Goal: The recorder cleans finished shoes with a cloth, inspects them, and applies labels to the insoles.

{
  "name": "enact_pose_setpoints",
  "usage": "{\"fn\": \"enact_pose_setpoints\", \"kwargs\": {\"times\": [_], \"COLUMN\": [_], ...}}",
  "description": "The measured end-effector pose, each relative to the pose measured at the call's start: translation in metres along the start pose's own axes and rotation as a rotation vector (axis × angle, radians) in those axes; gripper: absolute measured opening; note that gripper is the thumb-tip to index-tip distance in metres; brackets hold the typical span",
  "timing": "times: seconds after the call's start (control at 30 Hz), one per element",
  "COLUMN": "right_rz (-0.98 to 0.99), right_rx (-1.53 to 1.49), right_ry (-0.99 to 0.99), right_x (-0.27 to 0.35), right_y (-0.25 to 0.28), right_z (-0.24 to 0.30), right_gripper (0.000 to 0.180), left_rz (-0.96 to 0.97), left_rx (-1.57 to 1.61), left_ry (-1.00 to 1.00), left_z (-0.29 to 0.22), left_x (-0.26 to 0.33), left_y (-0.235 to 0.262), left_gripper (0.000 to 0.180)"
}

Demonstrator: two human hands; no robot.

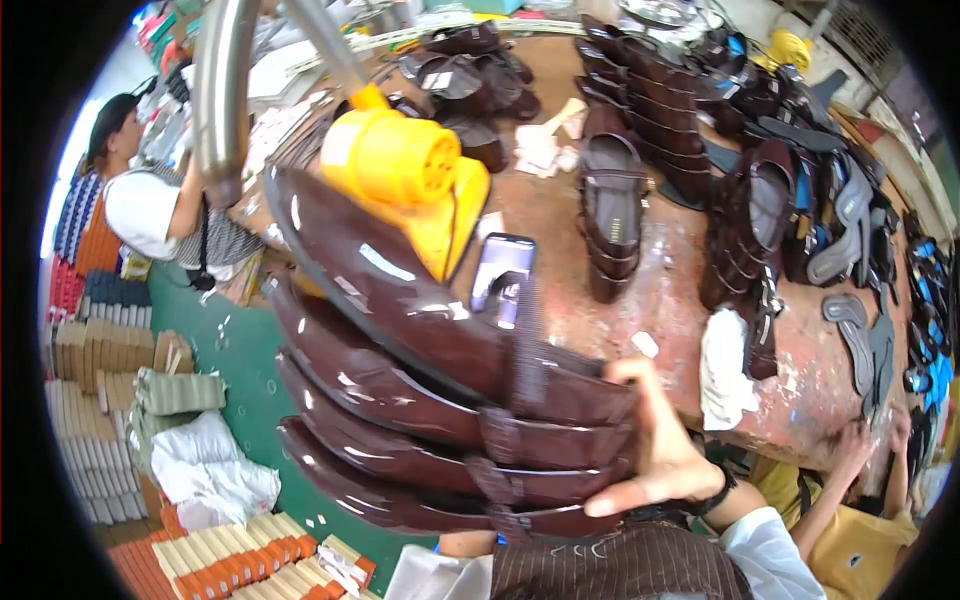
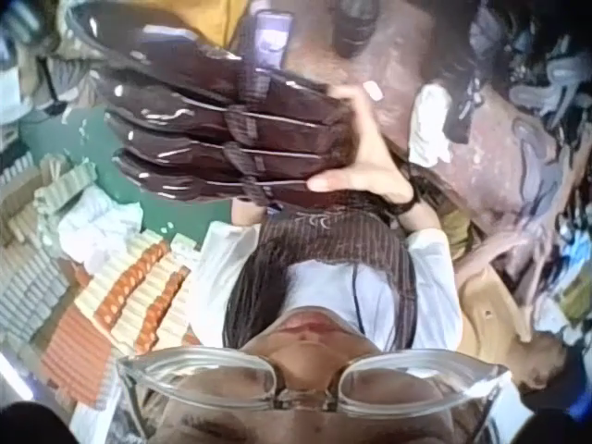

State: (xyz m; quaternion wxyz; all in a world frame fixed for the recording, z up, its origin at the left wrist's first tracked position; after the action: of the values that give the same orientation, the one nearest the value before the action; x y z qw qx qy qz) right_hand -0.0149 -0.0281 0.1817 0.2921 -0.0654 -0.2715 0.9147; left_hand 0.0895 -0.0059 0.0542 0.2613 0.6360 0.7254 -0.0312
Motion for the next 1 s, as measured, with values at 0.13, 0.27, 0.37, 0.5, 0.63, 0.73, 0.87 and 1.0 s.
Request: {"fn": "enact_pose_setpoints", "kwargs": {"times": [0.13, 0.27, 0.37, 0.5, 0.63, 0.73, 0.87, 1.0], "right_rz": [0.167, 0.203, 0.052, -0.453, -0.703, -0.804, -0.814, -0.807], "right_rx": [-0.2, 0.144, 0.255, 0.583, 0.626, 0.618, 0.633, 0.698], "right_ry": [-0.256, -0.325, -0.263, -0.127, -0.076, -0.074, -0.07, -0.044], "right_x": [-0.062, -0.071, -0.064, -0.021, 0.024, 0.043, 0.041, 0.04], "right_y": [-0.046, -0.061, -0.003, 0.106, 0.171, 0.19, 0.199, 0.198], "right_z": [-0.05, -0.065, -0.046, 0.008, 0.028, 0.035, 0.035, 0.043], "right_gripper": [0.102, 0.104, 0.059, 0.024, 0.031, 0.033, 0.034, 0.031], "left_rz": [-0.438, -0.938, -1.267, -1.543, -1.309, -1.288, -1.384, -1.337], "left_rx": [0.116, 0.135, 0.225, 0.381, 0.719, 0.785, 0.673, 0.669], "left_ry": [0.103, 0.157, 0.124, 0.065, -0.052, 0.005, 0.047, 0.055], "left_z": [-0.007, -0.038, -0.058, -0.049, -0.016, -0.003, 0.0, 0.01], "left_x": [0.031, 0.071, 0.106, 0.093, 0.051, 0.024, 0.004, -0.023], "left_y": [0.095, 0.2, 0.252, 0.305, 0.326, 0.33, 0.338, 0.345], "left_gripper": [0.087, 0.085, 0.083, 0.082, 0.078, 0.073, 0.071, 0.07]}}
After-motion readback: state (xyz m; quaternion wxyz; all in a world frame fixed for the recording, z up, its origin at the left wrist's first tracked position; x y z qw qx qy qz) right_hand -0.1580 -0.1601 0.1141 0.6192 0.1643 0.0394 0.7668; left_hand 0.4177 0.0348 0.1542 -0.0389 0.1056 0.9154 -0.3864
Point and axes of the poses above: each hand's wrist, its own x-axis away from the middle knuckle, its own y-axis out of the back of the hand, z = x × y, the point moved 10 cm from there along -x, towards the middle knuckle, and after that the axes turned 4 degrees about -x, right-handed, at the moved point
